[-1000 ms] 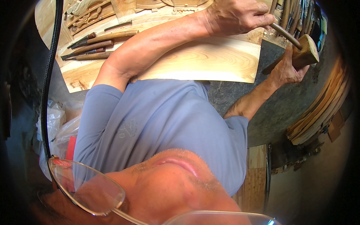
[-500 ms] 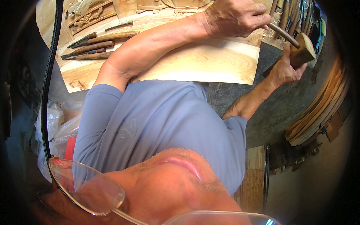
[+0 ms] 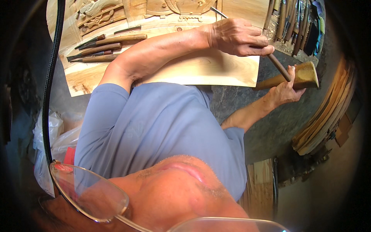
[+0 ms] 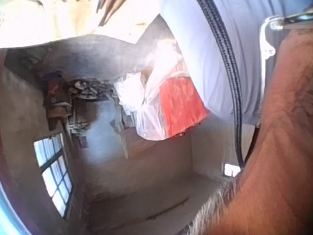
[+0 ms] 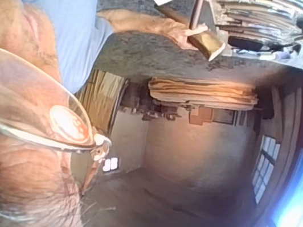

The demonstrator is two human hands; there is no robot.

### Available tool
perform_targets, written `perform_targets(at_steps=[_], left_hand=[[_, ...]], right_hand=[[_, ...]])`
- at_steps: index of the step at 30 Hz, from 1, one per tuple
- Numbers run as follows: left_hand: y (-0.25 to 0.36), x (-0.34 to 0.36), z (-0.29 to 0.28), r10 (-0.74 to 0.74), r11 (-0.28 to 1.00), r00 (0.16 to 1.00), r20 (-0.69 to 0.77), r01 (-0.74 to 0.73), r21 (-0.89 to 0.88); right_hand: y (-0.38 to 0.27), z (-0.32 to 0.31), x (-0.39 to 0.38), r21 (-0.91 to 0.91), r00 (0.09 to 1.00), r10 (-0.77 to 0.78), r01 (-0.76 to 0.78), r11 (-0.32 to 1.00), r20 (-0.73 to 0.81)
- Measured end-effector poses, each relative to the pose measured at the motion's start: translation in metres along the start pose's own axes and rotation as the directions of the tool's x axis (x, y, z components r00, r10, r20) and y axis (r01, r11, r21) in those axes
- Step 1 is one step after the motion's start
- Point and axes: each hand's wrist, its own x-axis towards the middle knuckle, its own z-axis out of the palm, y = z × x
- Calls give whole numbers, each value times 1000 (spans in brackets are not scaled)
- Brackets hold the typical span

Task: The person carves detailed figures into a large wooden board using various chisels and a mallet.

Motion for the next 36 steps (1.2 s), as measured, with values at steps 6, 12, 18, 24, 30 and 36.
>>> perform_targets(at_steps=[6,12,18,24,30,36], left_hand=[[30,27,-22,-287,949,929,235,241,205],[24,5,-108,-618,773,752,227,531,346],[23,-12,-129,-704,699,661,260,583,414],[48,-5,-127,-745,585,524,412,811,26],[49,14,-143,-638,650,702,316,711,-267],[47,29,-127,-370,908,919,133,389,-156]], right_hand=[[-52,-46,8,183,965,195,-227,957,175],[-46,-49,-4,448,699,288,-665,598,654],[-44,-18,-45,385,617,355,-748,541,702],[-53,-13,-54,354,684,352,-668,654,639],[-47,-25,-44,388,748,336,-608,692,573],[-50,-18,-42,426,780,285,-564,708,557]])
